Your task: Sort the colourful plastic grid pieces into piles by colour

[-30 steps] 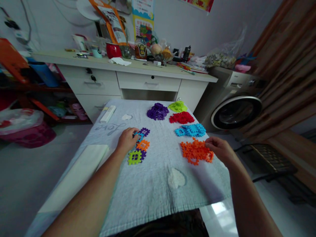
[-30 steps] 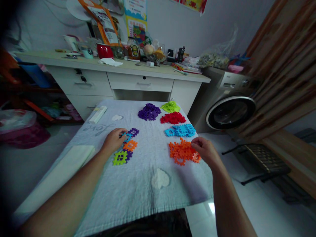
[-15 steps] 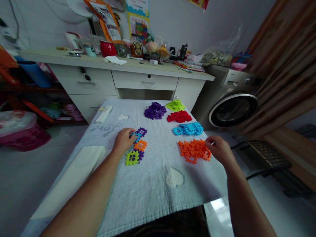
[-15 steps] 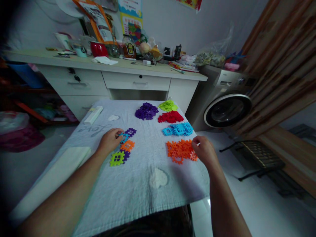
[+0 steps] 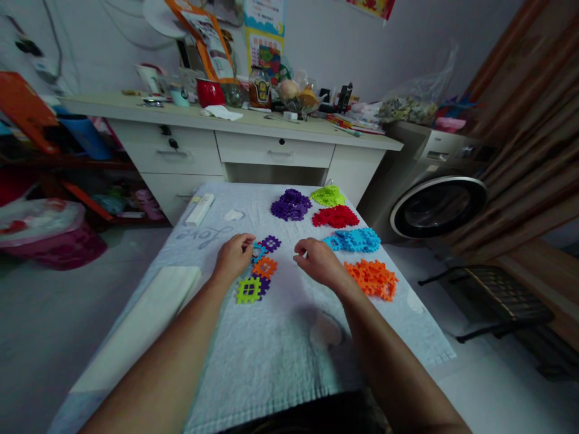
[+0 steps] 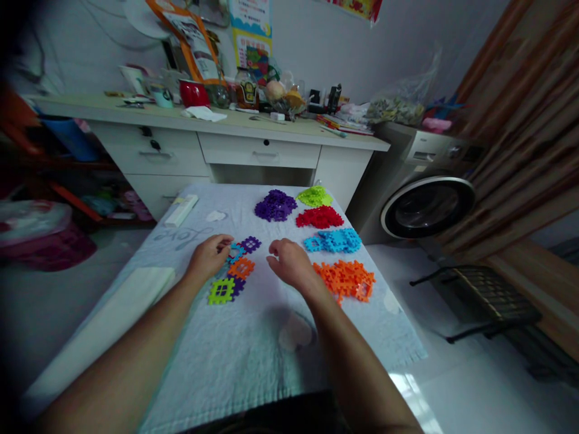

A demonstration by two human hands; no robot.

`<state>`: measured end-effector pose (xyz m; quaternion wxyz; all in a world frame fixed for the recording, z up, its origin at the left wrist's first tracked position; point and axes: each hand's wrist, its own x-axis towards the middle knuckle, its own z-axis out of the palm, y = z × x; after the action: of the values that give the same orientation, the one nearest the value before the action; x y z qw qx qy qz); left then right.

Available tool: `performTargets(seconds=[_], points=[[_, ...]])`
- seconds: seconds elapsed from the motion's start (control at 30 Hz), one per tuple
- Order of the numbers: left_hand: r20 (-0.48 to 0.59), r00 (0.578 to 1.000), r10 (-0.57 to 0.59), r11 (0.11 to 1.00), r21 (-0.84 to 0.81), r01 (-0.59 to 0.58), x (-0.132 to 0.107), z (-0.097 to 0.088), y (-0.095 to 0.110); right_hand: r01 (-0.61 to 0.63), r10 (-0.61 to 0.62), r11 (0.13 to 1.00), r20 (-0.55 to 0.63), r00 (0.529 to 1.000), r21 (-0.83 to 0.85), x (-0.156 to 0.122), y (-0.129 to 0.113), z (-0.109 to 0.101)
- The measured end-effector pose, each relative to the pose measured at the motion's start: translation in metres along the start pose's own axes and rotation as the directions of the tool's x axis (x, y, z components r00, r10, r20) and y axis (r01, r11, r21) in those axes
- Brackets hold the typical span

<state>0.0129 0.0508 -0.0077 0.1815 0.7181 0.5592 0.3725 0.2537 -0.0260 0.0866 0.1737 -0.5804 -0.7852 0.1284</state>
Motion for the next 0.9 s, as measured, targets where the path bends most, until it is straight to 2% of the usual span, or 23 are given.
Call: performTargets(seconds=[0.07,0.17,0.3,0.43,0.57,0.9], points=[[-0.017,1.000,0.020,1.000,-0.024,-0.020,0.000,-0.002,0.002,0.015,-0.015,1.000,0.038,0.999,0.006,0.014,-0.007,0.024],[-0.049,0.998,0.039,0.997,-0.062,-0.042,0.000,-0.003,0.004,0.020,-0.020,0.999,0.000,1.000,0.031,0.031,-0.015,0.054],[-0.060,0.998,0.035,0.996,-0.076,-0.040,0.001,-0.003,0.004,-0.025,0.025,1.000,-0.058,0.998,-0.013,0.047,-0.027,0.075],[-0.064,0.997,0.031,0.995,-0.091,-0.037,0.003,-0.003,0.004,-0.084,0.072,0.991,-0.116,0.991,-0.106,0.057,-0.040,0.082],[-0.064,0.998,0.025,0.995,-0.097,-0.031,0.004,-0.003,0.003,-0.080,0.062,0.987,-0.125,0.990,-0.142,0.058,-0.044,0.086],[-0.053,0.999,-0.003,0.995,-0.102,-0.003,0.003,-0.003,0.005,-0.063,0.057,0.997,-0.142,0.988,-0.042,0.057,-0.034,0.079]])
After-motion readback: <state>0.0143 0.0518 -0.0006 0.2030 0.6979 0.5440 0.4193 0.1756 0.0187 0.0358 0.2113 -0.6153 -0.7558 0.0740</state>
